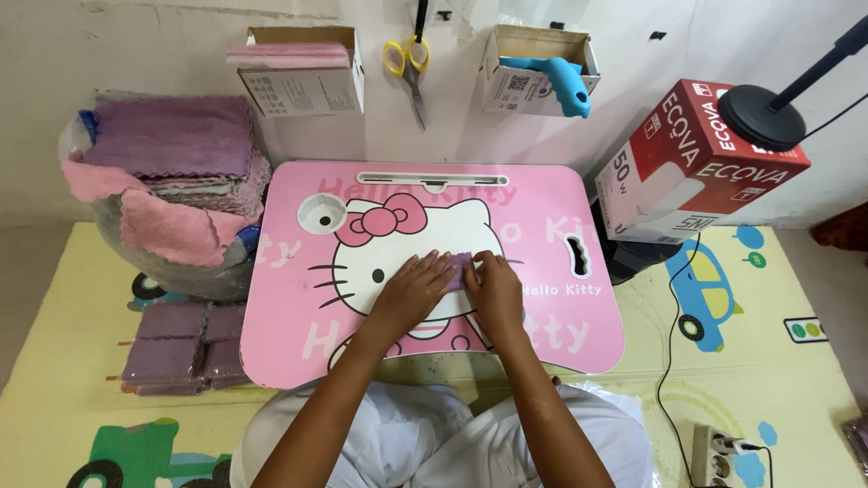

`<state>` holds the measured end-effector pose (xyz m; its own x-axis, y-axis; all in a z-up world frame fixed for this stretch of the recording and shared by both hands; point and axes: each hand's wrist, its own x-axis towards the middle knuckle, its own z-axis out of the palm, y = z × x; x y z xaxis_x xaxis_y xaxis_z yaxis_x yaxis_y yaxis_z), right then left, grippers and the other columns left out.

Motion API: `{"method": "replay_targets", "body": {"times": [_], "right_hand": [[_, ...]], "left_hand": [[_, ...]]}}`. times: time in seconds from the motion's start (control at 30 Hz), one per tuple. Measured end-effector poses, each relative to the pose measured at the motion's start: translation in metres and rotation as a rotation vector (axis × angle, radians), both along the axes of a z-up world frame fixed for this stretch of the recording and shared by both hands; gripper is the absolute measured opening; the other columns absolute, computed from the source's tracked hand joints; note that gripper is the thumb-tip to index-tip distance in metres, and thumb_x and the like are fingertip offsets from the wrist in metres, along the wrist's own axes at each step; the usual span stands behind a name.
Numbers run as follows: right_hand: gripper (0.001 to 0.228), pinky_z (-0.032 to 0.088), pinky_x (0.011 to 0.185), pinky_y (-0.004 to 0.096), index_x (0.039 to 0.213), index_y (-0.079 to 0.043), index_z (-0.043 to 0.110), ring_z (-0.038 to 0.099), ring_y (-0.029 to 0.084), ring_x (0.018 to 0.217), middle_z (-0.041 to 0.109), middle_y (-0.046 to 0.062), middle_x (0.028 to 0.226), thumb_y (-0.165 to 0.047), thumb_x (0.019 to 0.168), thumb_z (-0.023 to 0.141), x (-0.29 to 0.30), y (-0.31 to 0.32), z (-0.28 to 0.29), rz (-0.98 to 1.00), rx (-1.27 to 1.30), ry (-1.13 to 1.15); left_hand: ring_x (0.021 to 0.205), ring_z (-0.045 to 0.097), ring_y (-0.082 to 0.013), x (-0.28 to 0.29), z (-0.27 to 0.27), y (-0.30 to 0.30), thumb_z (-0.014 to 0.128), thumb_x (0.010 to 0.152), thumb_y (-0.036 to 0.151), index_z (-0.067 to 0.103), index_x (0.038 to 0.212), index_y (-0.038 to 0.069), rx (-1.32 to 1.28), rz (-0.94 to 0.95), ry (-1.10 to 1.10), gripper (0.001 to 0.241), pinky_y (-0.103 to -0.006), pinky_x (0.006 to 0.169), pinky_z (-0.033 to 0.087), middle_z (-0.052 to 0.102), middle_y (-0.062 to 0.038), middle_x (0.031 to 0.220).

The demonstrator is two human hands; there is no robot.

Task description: Using a lint roller to clean small purple fabric squares and stacking them on a folding table.

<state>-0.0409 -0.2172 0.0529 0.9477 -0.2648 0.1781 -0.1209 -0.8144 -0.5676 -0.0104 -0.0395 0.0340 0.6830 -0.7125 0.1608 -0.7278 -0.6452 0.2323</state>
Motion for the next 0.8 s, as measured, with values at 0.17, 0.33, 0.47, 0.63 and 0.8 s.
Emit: {"method": "replay_targets", "body": {"times": [0.17,0.33,0.47,0.63,0.8], "right_hand": [[0.027,0.061,0.083,0.056,0.123,-0.016,0.069,0.071,0.044,0.100,0.067,0.015,0.117,-0.020,0.097,0.063,-0.007,0.006,0.018,0.058,-0.013,-0.029],[0.028,0.062,0.082,0.044,0.122,-0.021,0.074,0.072,0.033,0.099,0.067,0.003,0.117,-0.029,0.098,0.064,-0.001,-0.009,-0.012,0.097,-0.129,-0.076],[0.033,0.062,0.079,0.048,0.128,-0.017,0.071,0.072,0.035,0.091,0.066,0.006,0.117,-0.030,0.098,0.062,-0.004,-0.011,0.001,0.130,-0.099,-0.132],[0.032,0.052,0.068,0.048,0.108,-0.002,0.065,0.065,0.040,0.072,0.060,0.018,0.074,-0.030,0.096,0.074,0.022,-0.051,0.066,-0.026,-0.016,-0.648],[0.046,0.055,0.090,0.055,0.135,0.000,0.055,0.063,0.049,0.110,0.061,0.028,0.118,-0.038,0.110,0.055,0.044,-0.077,0.212,-0.015,0.129,-0.789]], "left_hand": [[0.152,0.033,-0.0286,0.001,0.002,0.003,0.036,0.111,0.027,0.041,0.157,0.020,0.042,-0.010,0.057,0.046,-0.0491,0.124,0.024,0.041,-0.008,0.162],[0.155,0.025,-0.0280,0.002,0.005,0.004,0.030,0.112,0.031,0.033,0.160,0.022,0.088,-0.028,0.130,0.049,-0.0491,0.126,0.018,0.032,-0.006,0.167],[0.154,0.026,-0.0308,-0.001,0.014,0.008,0.031,0.111,0.031,0.036,0.159,0.021,0.022,-0.021,0.167,0.049,-0.0500,0.126,0.018,0.034,-0.009,0.165],[0.152,0.031,-0.0326,0.002,0.016,0.030,0.038,0.110,0.031,0.045,0.154,0.021,-0.109,0.063,0.172,0.046,-0.0509,0.124,0.023,0.040,-0.010,0.162],[0.139,0.050,-0.0280,0.004,0.006,0.033,0.050,0.105,0.030,0.065,0.135,0.020,-0.101,0.118,0.065,0.035,-0.0487,0.118,0.036,0.059,-0.008,0.143]]}}
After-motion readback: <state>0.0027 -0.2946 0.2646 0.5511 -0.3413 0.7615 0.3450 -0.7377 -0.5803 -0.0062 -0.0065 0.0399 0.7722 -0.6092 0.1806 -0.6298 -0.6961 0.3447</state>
